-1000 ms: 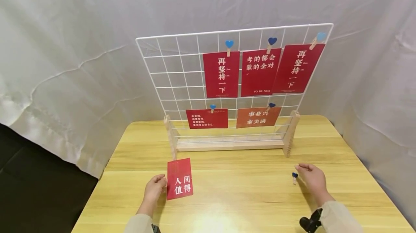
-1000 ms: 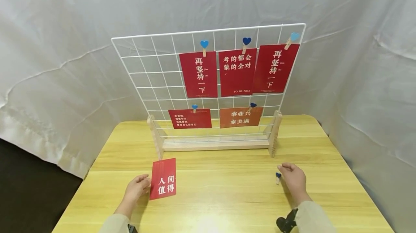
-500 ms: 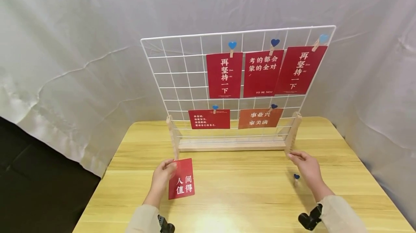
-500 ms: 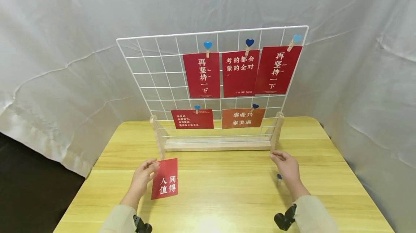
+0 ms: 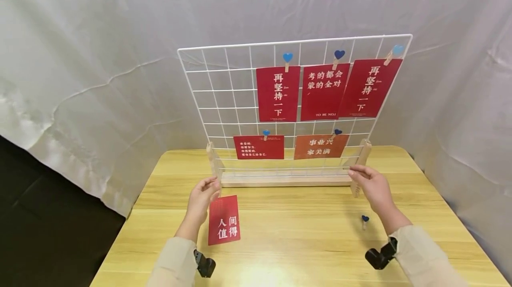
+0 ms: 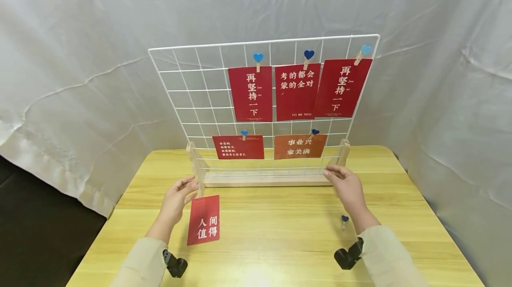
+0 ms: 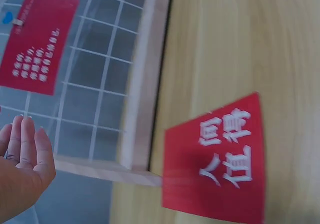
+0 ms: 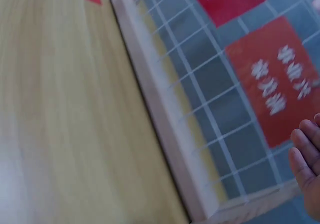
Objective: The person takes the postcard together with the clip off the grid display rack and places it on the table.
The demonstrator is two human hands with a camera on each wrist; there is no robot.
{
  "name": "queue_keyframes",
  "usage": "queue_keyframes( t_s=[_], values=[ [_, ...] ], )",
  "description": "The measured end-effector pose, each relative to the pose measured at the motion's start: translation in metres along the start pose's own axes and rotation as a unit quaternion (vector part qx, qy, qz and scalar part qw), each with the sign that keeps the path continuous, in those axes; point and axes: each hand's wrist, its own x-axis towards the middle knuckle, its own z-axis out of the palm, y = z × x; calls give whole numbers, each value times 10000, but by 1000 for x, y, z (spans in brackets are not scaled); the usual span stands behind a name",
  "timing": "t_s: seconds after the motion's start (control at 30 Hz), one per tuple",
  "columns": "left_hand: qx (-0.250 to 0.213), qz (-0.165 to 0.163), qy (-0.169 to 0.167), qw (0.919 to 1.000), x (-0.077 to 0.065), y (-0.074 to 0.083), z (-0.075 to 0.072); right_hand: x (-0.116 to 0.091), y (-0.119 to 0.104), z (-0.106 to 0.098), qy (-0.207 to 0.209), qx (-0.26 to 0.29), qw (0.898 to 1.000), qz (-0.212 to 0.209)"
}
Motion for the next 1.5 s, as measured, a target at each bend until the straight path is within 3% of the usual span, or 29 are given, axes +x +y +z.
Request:
queue_keyframes(
  t_s=[0.07,0.1,0.17,0.2,0.33,0.4,0.57,0.73,0.93,1.03,1.3,1.5],
  values=[
    [-53,64,-86,9999,1,7,3,14,14,-3,-98,405,9987,-284],
    [-75,91,-134,9998,1,10,5,16,7,-2,-68,256,9994,-211],
    [-118,187,-241,9995,2,16,9,28,14,-3,-185,830,9947,-573],
    [-169,233,-286,9992,2,20,11,29,8,-2,-193,870,9941,-624],
    [-338,421,-466,9975,4,33,18,16,-41,10,-54,488,9964,-684],
    [-385,492,-515,9967,6,38,22,3,-73,16,66,19,9983,-573],
    [-614,578,-558,9949,12,53,34,-1,-106,21,19,241,9965,-801],
    [-745,653,-710,9925,14,67,44,4,-119,22,-6,352,9960,-826],
    [-735,785,-850,9906,18,82,57,9,-136,23,-178,1318,9847,-1125],
    [-861,827,-884,9889,21,88,64,11,-146,24,-202,1508,9807,-1231],
    [-968,948,-1073,9849,30,100,78,19,-165,23,-190,1445,9802,-1340],
    [-1030,1095,-1204,9813,33,106,91,26,-184,23,-199,1023,9864,-1274]
  ],
)
